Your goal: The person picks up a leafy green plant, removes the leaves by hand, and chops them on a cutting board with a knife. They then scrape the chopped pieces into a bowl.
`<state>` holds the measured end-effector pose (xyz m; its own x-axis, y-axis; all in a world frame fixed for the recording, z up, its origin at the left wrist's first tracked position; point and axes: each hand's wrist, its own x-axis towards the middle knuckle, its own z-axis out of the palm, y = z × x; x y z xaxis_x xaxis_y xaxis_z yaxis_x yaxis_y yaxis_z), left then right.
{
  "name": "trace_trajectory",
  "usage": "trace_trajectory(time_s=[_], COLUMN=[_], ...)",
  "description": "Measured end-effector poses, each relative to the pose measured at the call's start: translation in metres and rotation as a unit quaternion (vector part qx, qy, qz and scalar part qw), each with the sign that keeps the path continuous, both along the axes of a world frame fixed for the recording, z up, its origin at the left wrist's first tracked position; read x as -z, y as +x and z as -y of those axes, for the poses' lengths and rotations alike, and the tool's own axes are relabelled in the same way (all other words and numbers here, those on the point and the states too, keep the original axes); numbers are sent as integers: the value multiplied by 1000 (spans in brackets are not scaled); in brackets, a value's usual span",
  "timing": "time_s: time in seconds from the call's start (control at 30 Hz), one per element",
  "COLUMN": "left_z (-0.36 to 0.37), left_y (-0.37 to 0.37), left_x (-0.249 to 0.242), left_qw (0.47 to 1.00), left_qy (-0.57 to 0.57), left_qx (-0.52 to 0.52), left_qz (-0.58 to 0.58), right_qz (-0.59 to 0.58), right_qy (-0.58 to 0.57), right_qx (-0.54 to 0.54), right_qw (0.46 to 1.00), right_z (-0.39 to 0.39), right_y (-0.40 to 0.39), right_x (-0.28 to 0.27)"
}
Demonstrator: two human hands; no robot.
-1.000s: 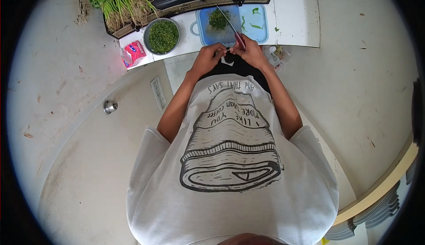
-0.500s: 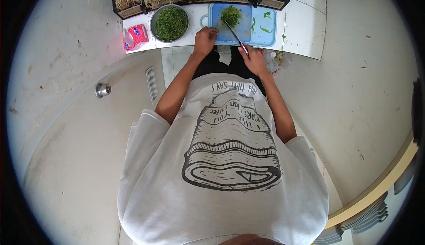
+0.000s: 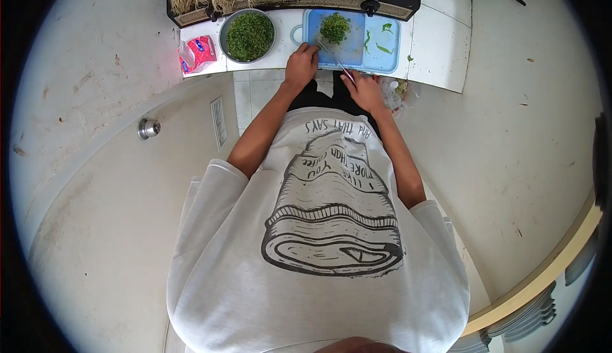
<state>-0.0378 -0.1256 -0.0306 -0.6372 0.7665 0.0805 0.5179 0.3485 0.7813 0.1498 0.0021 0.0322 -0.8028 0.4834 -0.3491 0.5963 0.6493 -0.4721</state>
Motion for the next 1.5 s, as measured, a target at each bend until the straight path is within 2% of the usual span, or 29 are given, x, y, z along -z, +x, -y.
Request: trace_trajectory(time_s=[0.37, 0.77, 1.5], left_z=[-10, -14, -25], left_y=[4, 6, 9], left_x=[6, 3, -4], left_qw=[999, 998, 999], left_qy=[-6, -1, 9], left_qx=[17, 55, 39], left_qz=[-26, -22, -26], right_qz=[-7, 50, -67], right_qy=[11, 91, 82], right_qx=[-37, -79, -91], right_qw=[999, 991, 990], right_z=[-13, -18, -32], right_y=[3, 1, 6], right_x=[11, 8, 27])
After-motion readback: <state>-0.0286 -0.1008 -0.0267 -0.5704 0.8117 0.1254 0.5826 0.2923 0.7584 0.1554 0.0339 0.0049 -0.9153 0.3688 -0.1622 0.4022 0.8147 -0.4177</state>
